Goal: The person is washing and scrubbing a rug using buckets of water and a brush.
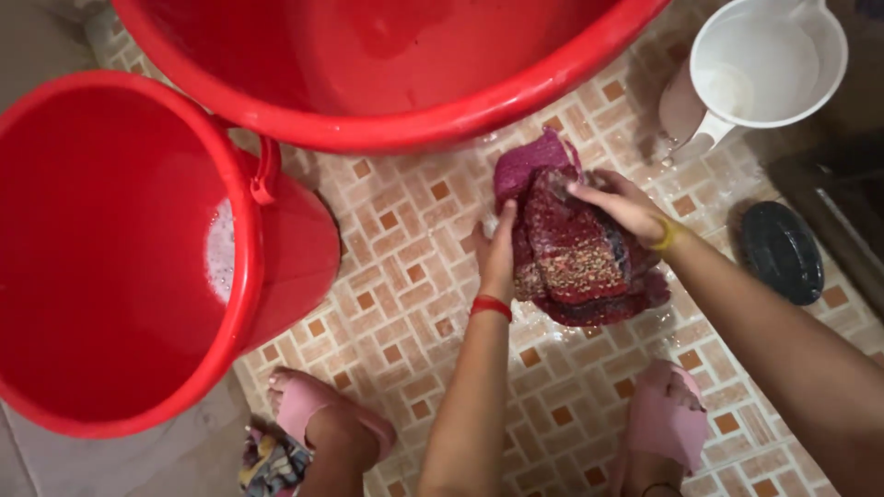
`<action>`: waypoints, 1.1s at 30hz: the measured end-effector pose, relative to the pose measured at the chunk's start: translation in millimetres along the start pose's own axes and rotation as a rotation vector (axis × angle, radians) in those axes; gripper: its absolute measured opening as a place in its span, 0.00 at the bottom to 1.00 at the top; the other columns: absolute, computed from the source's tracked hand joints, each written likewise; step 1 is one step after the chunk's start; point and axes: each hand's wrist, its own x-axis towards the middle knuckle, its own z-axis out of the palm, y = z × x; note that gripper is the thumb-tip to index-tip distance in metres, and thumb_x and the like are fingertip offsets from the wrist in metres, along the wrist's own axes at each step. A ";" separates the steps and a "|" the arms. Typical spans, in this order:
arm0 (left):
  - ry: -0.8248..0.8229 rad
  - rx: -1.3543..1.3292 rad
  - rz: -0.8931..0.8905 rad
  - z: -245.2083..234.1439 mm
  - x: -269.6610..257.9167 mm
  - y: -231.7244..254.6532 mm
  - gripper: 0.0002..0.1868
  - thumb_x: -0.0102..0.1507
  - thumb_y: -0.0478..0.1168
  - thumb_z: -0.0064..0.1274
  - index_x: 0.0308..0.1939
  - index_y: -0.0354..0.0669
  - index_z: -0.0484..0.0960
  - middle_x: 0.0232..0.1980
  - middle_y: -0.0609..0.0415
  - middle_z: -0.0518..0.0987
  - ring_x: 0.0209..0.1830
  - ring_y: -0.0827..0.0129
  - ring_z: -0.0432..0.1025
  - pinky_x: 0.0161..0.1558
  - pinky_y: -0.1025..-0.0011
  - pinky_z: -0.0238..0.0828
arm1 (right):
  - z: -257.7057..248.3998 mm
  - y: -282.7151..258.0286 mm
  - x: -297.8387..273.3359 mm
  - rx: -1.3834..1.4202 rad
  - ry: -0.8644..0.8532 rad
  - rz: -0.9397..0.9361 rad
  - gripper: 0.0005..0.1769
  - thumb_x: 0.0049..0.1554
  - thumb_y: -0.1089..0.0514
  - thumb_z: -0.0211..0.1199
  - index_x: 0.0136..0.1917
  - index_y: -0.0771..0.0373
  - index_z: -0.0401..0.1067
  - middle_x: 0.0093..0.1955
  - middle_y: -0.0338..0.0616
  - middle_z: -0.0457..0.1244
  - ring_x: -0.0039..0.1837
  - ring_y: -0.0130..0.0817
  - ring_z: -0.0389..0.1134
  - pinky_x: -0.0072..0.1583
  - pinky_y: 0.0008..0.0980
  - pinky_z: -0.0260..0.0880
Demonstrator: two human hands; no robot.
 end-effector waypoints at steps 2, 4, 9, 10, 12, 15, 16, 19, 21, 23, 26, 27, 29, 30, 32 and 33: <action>-0.250 0.059 -0.077 -0.1 5.4 15.3 0.58 0.53 0.64 0.64 0.75 0.39 0.49 0.72 0.38 0.66 0.68 0.55 0.67 0.67 0.62 0.65 | 10.7 -16.6 6.9 -0.169 -0.171 0.046 0.56 0.49 0.39 0.72 0.79 0.56 0.45 0.70 0.50 0.59 0.69 0.42 0.65 0.67 0.43 0.70; -0.394 0.095 -0.071 0.2 2.4 17.2 0.48 0.55 0.63 0.63 0.68 0.36 0.64 0.67 0.42 0.73 0.63 0.61 0.71 0.63 0.66 0.67 | 22.8 -7.1 2.1 -0.316 -0.161 -0.018 0.55 0.53 0.39 0.71 0.82 0.58 0.46 0.75 0.53 0.53 0.73 0.45 0.57 0.68 0.48 0.62; -0.286 0.379 0.037 6.6 -47.4 41.4 0.30 0.59 0.61 0.60 0.43 0.33 0.88 0.39 0.49 0.87 0.39 0.66 0.80 0.43 0.68 0.75 | 26.3 3.0 -37.4 -0.284 -0.090 -0.046 0.45 0.46 0.43 0.73 0.73 0.59 0.65 0.65 0.51 0.67 0.63 0.42 0.71 0.66 0.42 0.70; -0.242 0.353 0.135 8.6 -62.7 53.4 0.27 0.60 0.58 0.60 0.41 0.34 0.88 0.35 0.52 0.86 0.34 0.68 0.79 0.40 0.70 0.73 | 22.7 1.8 -45.6 -0.273 -0.049 -0.175 0.42 0.46 0.47 0.73 0.71 0.60 0.69 0.61 0.49 0.69 0.58 0.39 0.73 0.62 0.39 0.74; -0.202 0.324 0.233 13.4 -95.8 86.5 0.24 0.61 0.56 0.59 0.40 0.35 0.88 0.31 0.56 0.86 0.30 0.71 0.77 0.37 0.71 0.72 | 13.8 -15.5 -72.4 -0.264 -0.004 -0.305 0.39 0.45 0.52 0.74 0.69 0.60 0.72 0.56 0.47 0.72 0.53 0.36 0.75 0.59 0.36 0.78; -0.368 0.098 0.373 18.3 -152.8 151.2 0.17 0.64 0.47 0.61 0.37 0.32 0.87 0.30 0.56 0.84 0.29 0.79 0.72 0.34 0.75 0.70 | 4.0 -69.3 -133.3 -0.248 0.075 -0.562 0.35 0.47 0.61 0.77 0.68 0.66 0.73 0.52 0.43 0.69 0.53 0.28 0.69 0.59 0.29 0.72; -0.411 0.113 0.396 18.4 -172.3 173.4 0.17 0.64 0.47 0.62 0.37 0.33 0.87 0.30 0.57 0.84 0.29 0.80 0.72 0.33 0.75 0.69 | 4.5 -89.9 -155.6 -0.265 0.122 -0.633 0.36 0.46 0.60 0.76 0.67 0.67 0.71 0.54 0.43 0.68 0.55 0.26 0.70 0.60 0.29 0.72; -0.432 0.265 0.508 23.4 -207.0 212.5 0.16 0.63 0.49 0.62 0.37 0.38 0.88 0.29 0.56 0.84 0.27 0.78 0.72 0.34 0.73 0.69 | 8.1 -122.2 -195.1 -0.259 0.219 -0.764 0.36 0.46 0.58 0.73 0.66 0.67 0.66 0.58 0.42 0.67 0.57 0.25 0.70 0.61 0.27 0.72; -0.405 0.407 0.589 28.1 -206.5 205.7 0.17 0.62 0.52 0.62 0.37 0.41 0.89 0.28 0.55 0.84 0.26 0.75 0.73 0.35 0.71 0.70 | 3.7 -95.8 -184.9 -0.234 0.268 -0.814 0.35 0.47 0.56 0.71 0.65 0.67 0.64 0.60 0.42 0.66 0.58 0.25 0.69 0.60 0.27 0.71; -0.275 0.669 0.784 32.8 -188.2 177.1 0.20 0.62 0.57 0.59 0.38 0.45 0.89 0.31 0.51 0.85 0.32 0.63 0.75 0.44 0.61 0.70 | -7.6 -33.9 -145.0 -0.375 0.388 -0.950 0.31 0.55 0.55 0.72 0.68 0.65 0.64 0.54 0.45 0.66 0.54 0.32 0.70 0.59 0.30 0.72; -0.265 0.980 0.831 24.3 -80.0 18.9 0.27 0.65 0.64 0.50 0.48 0.46 0.85 0.45 0.47 0.85 0.45 0.51 0.75 0.57 0.45 0.61 | -15.5 72.4 -78.6 -0.779 0.355 -0.514 0.34 0.52 0.48 0.70 0.67 0.65 0.65 0.54 0.57 0.63 0.51 0.53 0.69 0.52 0.45 0.71; -0.264 0.979 0.830 16.9 -80.1 1.5 0.27 0.65 0.64 0.50 0.48 0.46 0.85 0.45 0.47 0.85 0.45 0.51 0.75 0.57 0.45 0.61 | -16.9 75.3 -75.3 -0.781 0.355 -0.514 0.34 0.52 0.48 0.70 0.67 0.65 0.65 0.54 0.57 0.63 0.51 0.53 0.69 0.52 0.45 0.71; -0.128 1.281 0.929 8.4 -70.9 -30.7 0.31 0.66 0.63 0.52 0.58 0.42 0.80 0.54 0.45 0.79 0.55 0.47 0.72 0.55 0.42 0.63 | -21.1 78.9 -60.0 -1.063 0.304 -0.384 0.39 0.52 0.44 0.68 0.71 0.62 0.63 0.61 0.64 0.59 0.55 0.62 0.67 0.55 0.52 0.69; -0.139 1.291 0.923 13.6 -63.5 -18.5 0.31 0.66 0.63 0.52 0.58 0.42 0.80 0.54 0.45 0.79 0.55 0.47 0.72 0.55 0.42 0.63 | -27.3 73.2 -59.4 -1.056 0.303 -0.370 0.39 0.52 0.44 0.68 0.71 0.62 0.63 0.61 0.64 0.59 0.55 0.62 0.67 0.55 0.52 0.69; -0.320 1.128 0.692 16.0 -49.0 4.0 0.35 0.62 0.65 0.55 0.60 0.41 0.76 0.62 0.45 0.76 0.62 0.42 0.66 0.55 0.38 0.58 | -33.5 64.6 -58.0 -0.993 0.274 -0.363 0.36 0.55 0.38 0.65 0.70 0.60 0.65 0.63 0.60 0.60 0.59 0.59 0.67 0.61 0.51 0.69; -0.311 1.139 0.675 3.3 -48.4 -1.9 0.35 0.62 0.65 0.55 0.60 0.41 0.76 0.62 0.45 0.76 0.62 0.42 0.66 0.55 0.38 0.58 | -30.2 67.4 -60.7 -0.988 0.254 -0.356 0.36 0.55 0.38 0.65 0.70 0.60 0.65 0.63 0.60 0.60 0.59 0.59 0.67 0.61 0.51 0.69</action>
